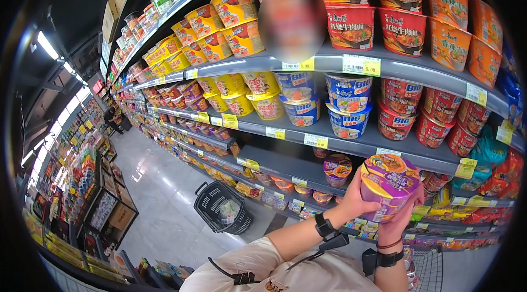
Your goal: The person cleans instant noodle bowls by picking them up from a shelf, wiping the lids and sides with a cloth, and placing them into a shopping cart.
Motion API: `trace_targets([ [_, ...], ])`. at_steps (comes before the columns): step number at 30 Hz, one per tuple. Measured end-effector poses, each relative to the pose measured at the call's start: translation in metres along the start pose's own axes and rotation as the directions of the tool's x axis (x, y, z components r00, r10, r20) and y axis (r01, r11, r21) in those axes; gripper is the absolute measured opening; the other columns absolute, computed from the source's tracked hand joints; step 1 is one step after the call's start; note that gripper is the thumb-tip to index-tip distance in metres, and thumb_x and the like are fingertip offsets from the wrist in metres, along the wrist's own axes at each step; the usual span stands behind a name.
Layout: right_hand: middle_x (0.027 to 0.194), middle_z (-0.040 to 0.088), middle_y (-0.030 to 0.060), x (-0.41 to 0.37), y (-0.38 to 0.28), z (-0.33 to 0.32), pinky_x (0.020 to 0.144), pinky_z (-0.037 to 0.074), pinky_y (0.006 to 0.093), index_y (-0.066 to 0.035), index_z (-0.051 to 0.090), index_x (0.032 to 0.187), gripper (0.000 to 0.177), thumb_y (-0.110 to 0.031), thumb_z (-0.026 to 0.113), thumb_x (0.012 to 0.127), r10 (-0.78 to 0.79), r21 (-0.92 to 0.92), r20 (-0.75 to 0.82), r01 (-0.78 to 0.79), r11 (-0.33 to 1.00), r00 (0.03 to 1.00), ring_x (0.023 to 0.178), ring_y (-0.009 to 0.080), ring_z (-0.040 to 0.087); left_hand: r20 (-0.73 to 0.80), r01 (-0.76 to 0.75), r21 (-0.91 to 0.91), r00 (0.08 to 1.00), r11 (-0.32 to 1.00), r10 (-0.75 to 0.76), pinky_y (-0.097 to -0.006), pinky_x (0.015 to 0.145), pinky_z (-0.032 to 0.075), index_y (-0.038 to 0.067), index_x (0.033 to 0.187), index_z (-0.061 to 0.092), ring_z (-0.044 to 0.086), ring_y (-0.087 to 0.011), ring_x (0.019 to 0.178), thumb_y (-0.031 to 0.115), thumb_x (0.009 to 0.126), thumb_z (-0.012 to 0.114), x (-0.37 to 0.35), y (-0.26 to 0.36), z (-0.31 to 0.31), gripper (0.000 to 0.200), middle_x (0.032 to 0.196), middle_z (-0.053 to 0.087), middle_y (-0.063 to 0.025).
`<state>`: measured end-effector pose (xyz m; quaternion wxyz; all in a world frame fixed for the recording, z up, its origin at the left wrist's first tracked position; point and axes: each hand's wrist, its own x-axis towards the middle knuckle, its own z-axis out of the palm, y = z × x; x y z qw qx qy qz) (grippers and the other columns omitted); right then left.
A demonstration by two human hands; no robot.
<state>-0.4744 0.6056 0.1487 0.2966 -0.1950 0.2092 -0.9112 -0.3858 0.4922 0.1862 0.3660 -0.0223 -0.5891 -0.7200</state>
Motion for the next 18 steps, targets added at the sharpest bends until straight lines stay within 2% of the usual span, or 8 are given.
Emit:
trace_targets([
  [1,0.139,0.043,0.0080,0.000,0.000,-0.010,0.112,0.028,0.0410,-0.008,0.035,0.137,0.058,-0.047,0.043,0.095,-0.001,0.003,-0.008,0.001,1.000,1.000,0.129,0.0238,0.040,0.003,0.008,0.001,1.000,1.000,-0.008,-0.0352,0.105,0.034,0.001,0.140,0.021,0.041,-0.0207,0.124,0.017,0.058,0.085,-0.002,0.000,0.006,0.105,0.133,0.042,-0.0116],
  [3,0.141,0.041,0.0081,-0.007,0.004,-0.031,0.112,0.026,0.0421,-0.011,0.035,0.138,0.060,-0.049,0.046,0.093,0.201,0.413,0.133,-0.239,0.879,0.970,0.130,0.0238,0.038,0.018,-0.109,0.091,0.994,0.990,0.108,-0.0369,0.106,0.032,0.001,0.141,0.018,0.039,-0.0226,0.126,0.022,0.051,0.088,-0.007,0.001,0.017,0.116,0.135,0.039,-0.0126],
  [4,0.145,0.037,0.0080,-0.008,0.000,-0.022,0.113,0.025,0.0429,-0.012,0.031,0.141,0.063,-0.049,0.046,0.093,0.256,0.549,0.008,-0.219,0.807,0.967,0.132,0.0241,0.035,0.028,-0.097,0.098,0.995,0.990,0.094,-0.0379,0.107,0.031,0.002,0.142,0.014,0.038,-0.0242,0.127,0.024,0.047,0.090,-0.003,-0.006,0.021,0.124,0.136,0.037,-0.0133],
  [5,0.145,0.037,0.0080,-0.007,0.001,-0.013,0.113,0.025,0.0429,-0.012,0.031,0.141,0.063,-0.049,0.046,0.093,0.254,0.552,-0.001,-0.211,0.807,0.967,0.132,0.0241,0.035,0.032,-0.087,0.096,0.996,0.992,0.085,-0.0379,0.107,0.031,0.002,0.142,0.014,0.038,-0.0242,0.127,0.024,0.047,0.090,0.002,-0.005,0.024,0.124,0.136,0.037,-0.0133],
  [7,0.148,0.032,0.0076,-0.005,0.002,0.005,0.113,0.022,0.0427,-0.012,0.027,0.143,0.066,-0.049,0.047,0.093,0.087,-0.171,0.167,-0.058,0.984,0.982,0.134,0.0242,0.032,0.038,-0.159,0.180,0.987,0.971,0.155,-0.0387,0.107,0.030,0.002,0.143,0.012,0.038,-0.0251,0.127,0.023,0.048,0.089,0.013,-0.004,0.030,0.124,0.137,0.036,-0.0136],
  [9,0.146,0.032,0.0091,-0.009,-0.001,0.016,0.112,0.023,0.0438,-0.011,0.029,0.142,0.065,-0.042,0.053,0.091,0.211,0.350,0.095,-0.231,0.908,0.973,0.133,0.0257,0.033,0.002,-0.184,0.173,0.983,0.968,0.186,-0.0395,0.107,0.031,0.003,0.142,0.011,0.038,-0.0261,0.127,0.025,0.048,0.090,0.023,-0.003,0.035,0.125,0.137,0.036,-0.0139],
  [16,0.140,0.040,0.0066,-0.007,-0.027,0.010,0.103,0.033,0.0402,-0.010,0.033,0.139,0.053,-0.023,0.052,0.092,0.240,0.263,0.031,-0.240,0.934,0.970,0.125,0.0231,0.042,-0.004,-0.245,0.084,0.969,0.966,0.247,-0.0391,0.104,0.035,0.002,0.141,0.007,0.043,-0.0252,0.123,0.022,0.045,0.092,0.044,-0.003,0.011,0.129,0.134,0.037,-0.0165],
  [18,0.144,0.035,0.0056,0.008,-0.038,-0.025,0.109,0.028,0.0383,-0.010,0.028,0.143,0.048,-0.028,0.038,0.099,0.155,0.400,0.180,-0.216,0.891,0.971,0.131,0.0223,0.036,0.112,-0.268,0.176,0.961,0.947,0.252,-0.0385,0.104,0.036,-0.001,0.140,0.012,0.042,-0.0244,0.123,0.023,0.044,0.092,0.037,-0.005,-0.004,0.128,0.134,0.038,-0.0166],
])
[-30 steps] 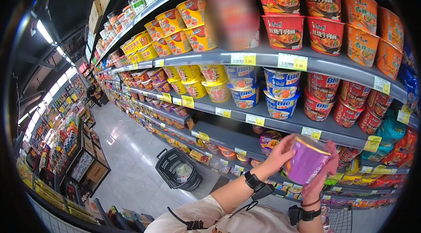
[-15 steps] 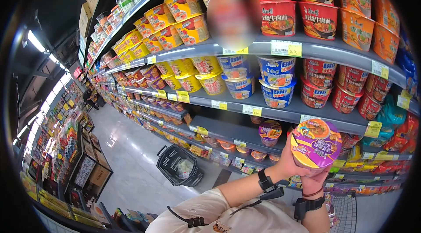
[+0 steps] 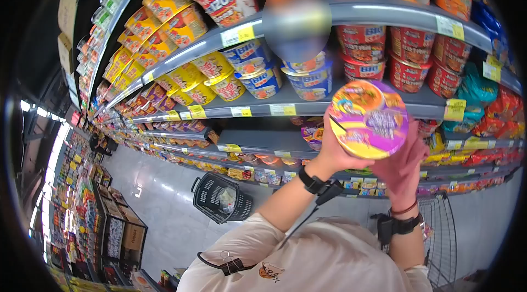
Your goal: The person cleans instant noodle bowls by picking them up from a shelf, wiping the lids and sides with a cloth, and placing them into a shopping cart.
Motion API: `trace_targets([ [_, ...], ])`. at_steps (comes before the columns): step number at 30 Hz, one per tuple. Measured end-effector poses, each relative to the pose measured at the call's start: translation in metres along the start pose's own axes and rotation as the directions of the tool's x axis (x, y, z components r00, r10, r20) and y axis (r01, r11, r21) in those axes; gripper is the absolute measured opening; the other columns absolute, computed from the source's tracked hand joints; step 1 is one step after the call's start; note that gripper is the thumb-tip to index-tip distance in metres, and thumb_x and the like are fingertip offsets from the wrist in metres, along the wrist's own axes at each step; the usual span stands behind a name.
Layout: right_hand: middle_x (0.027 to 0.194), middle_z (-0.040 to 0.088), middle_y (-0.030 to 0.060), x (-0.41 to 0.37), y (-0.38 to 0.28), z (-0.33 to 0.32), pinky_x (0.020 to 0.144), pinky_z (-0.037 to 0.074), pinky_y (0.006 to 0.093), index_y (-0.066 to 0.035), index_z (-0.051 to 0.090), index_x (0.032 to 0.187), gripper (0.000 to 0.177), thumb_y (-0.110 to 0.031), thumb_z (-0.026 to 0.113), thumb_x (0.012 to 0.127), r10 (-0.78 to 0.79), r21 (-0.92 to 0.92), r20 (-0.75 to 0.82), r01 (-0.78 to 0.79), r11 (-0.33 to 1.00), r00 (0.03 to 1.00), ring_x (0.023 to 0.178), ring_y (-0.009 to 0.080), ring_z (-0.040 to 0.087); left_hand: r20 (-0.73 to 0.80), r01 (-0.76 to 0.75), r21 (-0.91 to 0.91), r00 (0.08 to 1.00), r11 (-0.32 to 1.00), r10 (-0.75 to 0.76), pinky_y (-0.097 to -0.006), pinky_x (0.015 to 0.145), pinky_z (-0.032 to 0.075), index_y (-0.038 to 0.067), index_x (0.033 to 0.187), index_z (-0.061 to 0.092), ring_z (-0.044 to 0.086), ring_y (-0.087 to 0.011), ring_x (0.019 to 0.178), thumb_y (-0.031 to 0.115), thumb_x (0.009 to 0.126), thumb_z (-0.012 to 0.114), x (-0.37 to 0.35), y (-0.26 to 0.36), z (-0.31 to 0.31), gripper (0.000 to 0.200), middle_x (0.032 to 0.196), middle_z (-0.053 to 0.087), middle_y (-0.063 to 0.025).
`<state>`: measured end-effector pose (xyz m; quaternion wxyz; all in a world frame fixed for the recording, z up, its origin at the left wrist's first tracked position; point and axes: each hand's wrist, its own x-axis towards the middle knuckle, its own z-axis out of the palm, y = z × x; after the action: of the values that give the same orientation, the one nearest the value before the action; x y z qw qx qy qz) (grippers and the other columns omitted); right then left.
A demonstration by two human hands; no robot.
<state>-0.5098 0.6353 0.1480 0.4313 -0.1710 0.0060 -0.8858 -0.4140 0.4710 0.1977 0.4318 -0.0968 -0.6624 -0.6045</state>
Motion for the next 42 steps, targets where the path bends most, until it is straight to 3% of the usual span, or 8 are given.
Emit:
trace_targets([
  [7,0.140,0.042,0.0137,0.004,-0.030,0.033,0.111,0.025,0.0337,0.002,0.034,0.138,0.055,-0.013,0.041,0.085,-0.286,-0.960,0.232,0.266,0.084,0.930,0.133,0.0249,0.035,0.510,-0.368,0.510,0.857,0.777,0.072,-0.0467,0.101,0.038,-0.001,0.135,0.033,0.043,-0.0414,0.121,0.031,0.039,0.089,-0.019,-0.017,0.019,0.116,0.132,0.041,-0.0236],
  [13,0.137,0.044,0.0177,-0.037,-0.046,0.019,0.111,0.023,0.0384,0.000,0.043,0.133,0.052,-0.019,0.046,0.085,-0.345,-0.969,0.248,0.226,-0.104,0.905,0.132,0.0318,0.035,0.639,-0.434,0.527,0.769,0.731,-0.004,-0.0498,0.094,0.040,0.003,0.131,0.040,0.046,-0.0400,0.114,0.030,0.043,0.087,-0.026,-0.050,0.075,0.103,0.126,0.043,-0.0210],
  [15,0.137,0.044,0.0181,-0.065,-0.057,-0.005,0.110,0.023,0.0399,-0.002,0.043,0.134,0.052,-0.018,0.046,0.085,-0.334,-0.878,0.306,0.127,-0.462,0.892,0.130,0.0323,0.037,0.669,-0.420,0.517,0.742,0.746,-0.047,-0.0497,0.095,0.040,0.003,0.130,0.041,0.046,-0.0405,0.114,0.030,0.045,0.087,-0.038,-0.071,0.091,0.101,0.127,0.043,-0.0205],
  [18,0.136,0.044,0.0183,-0.123,-0.077,-0.012,0.109,0.025,0.0390,-0.002,0.042,0.136,0.051,-0.016,0.044,0.087,-0.382,-0.862,0.321,0.100,-0.497,0.867,0.127,0.0316,0.039,0.874,-0.444,0.207,0.484,0.872,0.039,-0.0498,0.095,0.040,0.002,0.133,0.038,0.047,-0.0396,0.114,0.033,0.048,0.087,-0.058,-0.122,0.129,0.103,0.128,0.043,-0.0204],
  [21,0.121,0.053,0.0166,-0.200,-0.103,-0.035,0.096,0.036,0.0347,0.000,0.051,0.120,0.035,-0.016,0.041,0.091,-0.417,-0.973,-0.190,-0.228,-0.043,0.889,0.112,0.0265,0.049,0.872,-0.550,0.286,0.490,0.784,0.026,-0.0471,0.096,0.040,0.000,0.136,0.033,0.047,-0.0391,0.116,0.033,0.051,0.087,-0.091,-0.150,0.190,0.105,0.130,0.044,-0.0207],
  [26,0.091,0.064,0.0097,-0.331,-0.106,-0.042,0.072,0.048,0.0307,0.002,0.060,0.092,0.033,-0.022,0.037,0.096,-0.568,-0.772,-0.594,-0.208,0.600,0.570,0.080,0.0166,0.058,0.804,0.137,0.417,0.407,0.899,-0.435,-0.0400,0.099,0.040,-0.003,0.136,0.029,0.047,-0.0356,0.118,0.026,0.057,0.087,-0.175,-0.232,0.273,0.102,0.130,0.044,-0.0237],
  [35,0.090,0.062,0.0057,-0.492,-0.058,-0.020,0.075,0.046,0.0275,-0.003,0.059,0.099,0.040,-0.034,0.034,0.098,-0.747,-0.757,-0.641,-0.015,0.653,-0.177,0.081,0.0134,0.057,0.361,0.904,0.422,-0.238,-0.070,-0.902,-0.0403,0.076,0.056,-0.004,0.135,0.032,0.064,-0.0272,0.094,0.043,0.066,0.081,-0.257,-0.377,0.411,0.097,0.120,0.056,-0.0163],
  [42,0.110,0.059,0.0021,-0.492,-0.041,-0.035,0.088,0.042,0.0275,-0.004,0.053,0.119,0.042,-0.036,0.035,0.099,-0.655,-0.677,-0.734,0.125,0.725,-0.177,0.098,0.0113,0.054,0.476,0.875,0.459,-0.387,-0.152,-0.790,-0.0411,0.080,0.052,0.008,0.131,0.043,0.059,-0.0286,0.104,0.061,0.076,0.060,-0.286,-0.422,0.429,0.079,0.121,0.053,-0.0153],
])
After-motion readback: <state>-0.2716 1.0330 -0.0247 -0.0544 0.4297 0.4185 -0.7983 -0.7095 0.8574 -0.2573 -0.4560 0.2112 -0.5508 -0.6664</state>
